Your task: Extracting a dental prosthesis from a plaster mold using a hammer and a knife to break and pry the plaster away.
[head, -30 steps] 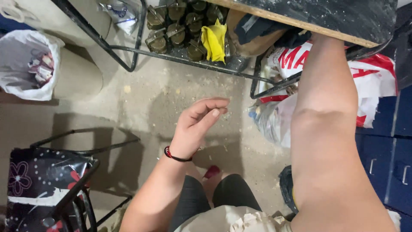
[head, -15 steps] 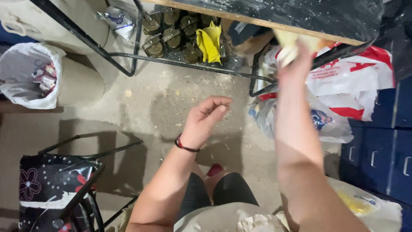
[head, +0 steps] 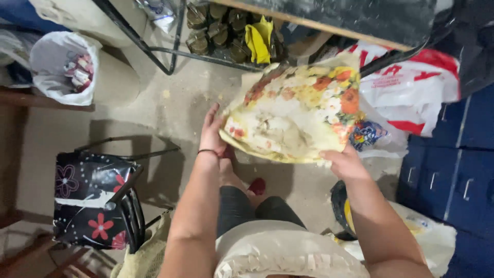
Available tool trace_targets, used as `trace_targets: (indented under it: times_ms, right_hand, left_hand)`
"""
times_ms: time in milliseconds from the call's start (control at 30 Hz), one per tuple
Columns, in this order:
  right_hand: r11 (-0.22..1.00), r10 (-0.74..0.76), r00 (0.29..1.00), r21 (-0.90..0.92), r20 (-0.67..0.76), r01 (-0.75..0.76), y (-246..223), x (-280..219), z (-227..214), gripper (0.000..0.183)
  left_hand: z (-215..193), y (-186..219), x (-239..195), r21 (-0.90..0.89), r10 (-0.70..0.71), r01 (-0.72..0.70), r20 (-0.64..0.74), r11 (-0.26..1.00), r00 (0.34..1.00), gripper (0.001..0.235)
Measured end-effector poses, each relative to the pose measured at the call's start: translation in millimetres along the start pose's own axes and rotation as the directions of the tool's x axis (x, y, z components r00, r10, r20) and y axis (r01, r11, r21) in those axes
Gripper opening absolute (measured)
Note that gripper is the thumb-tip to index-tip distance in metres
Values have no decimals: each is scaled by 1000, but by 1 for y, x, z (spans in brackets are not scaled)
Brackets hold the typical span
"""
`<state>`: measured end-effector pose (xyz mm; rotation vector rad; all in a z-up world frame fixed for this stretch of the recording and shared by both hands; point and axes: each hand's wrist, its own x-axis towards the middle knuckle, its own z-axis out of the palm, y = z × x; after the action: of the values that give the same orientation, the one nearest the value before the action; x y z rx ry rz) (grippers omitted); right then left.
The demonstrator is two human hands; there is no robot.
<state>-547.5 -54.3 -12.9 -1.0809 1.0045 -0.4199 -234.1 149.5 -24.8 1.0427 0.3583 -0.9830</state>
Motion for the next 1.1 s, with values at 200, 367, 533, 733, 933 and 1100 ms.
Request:
trace_targets:
  times_ms: [200,367,533,733,933,1100]
  right_hand:
    - [966,30,967,-255,251,36,-164,-66,119,66]
    - [972,-34,975,-219,220,83,-242,-50,123,72]
    - [921,-382,902,5,201,389,-303,-2,144,71]
    - [847,-362,931,-399,52,352,-277,101,124,82]
    - [308,-431,888,-899,159,310,-226,93,149,24]
    - [-267,-430,483,-618,763,739,-241,120,245,69]
  left_hand:
    - [-65,20,-46,335,62,-13,-136,942,989,73]
    - [-15,122,-97,390,526,-451,-106,803,844,47]
    - [63,244,-50,375,745,-729,133,573,654,47]
    - [126,285,53,623,671,-747,453,233,587,37]
    - [52,207,60,833,330,-495,407,249,852,33]
    - [22,170,25,952,1,-110,114,285,993,41]
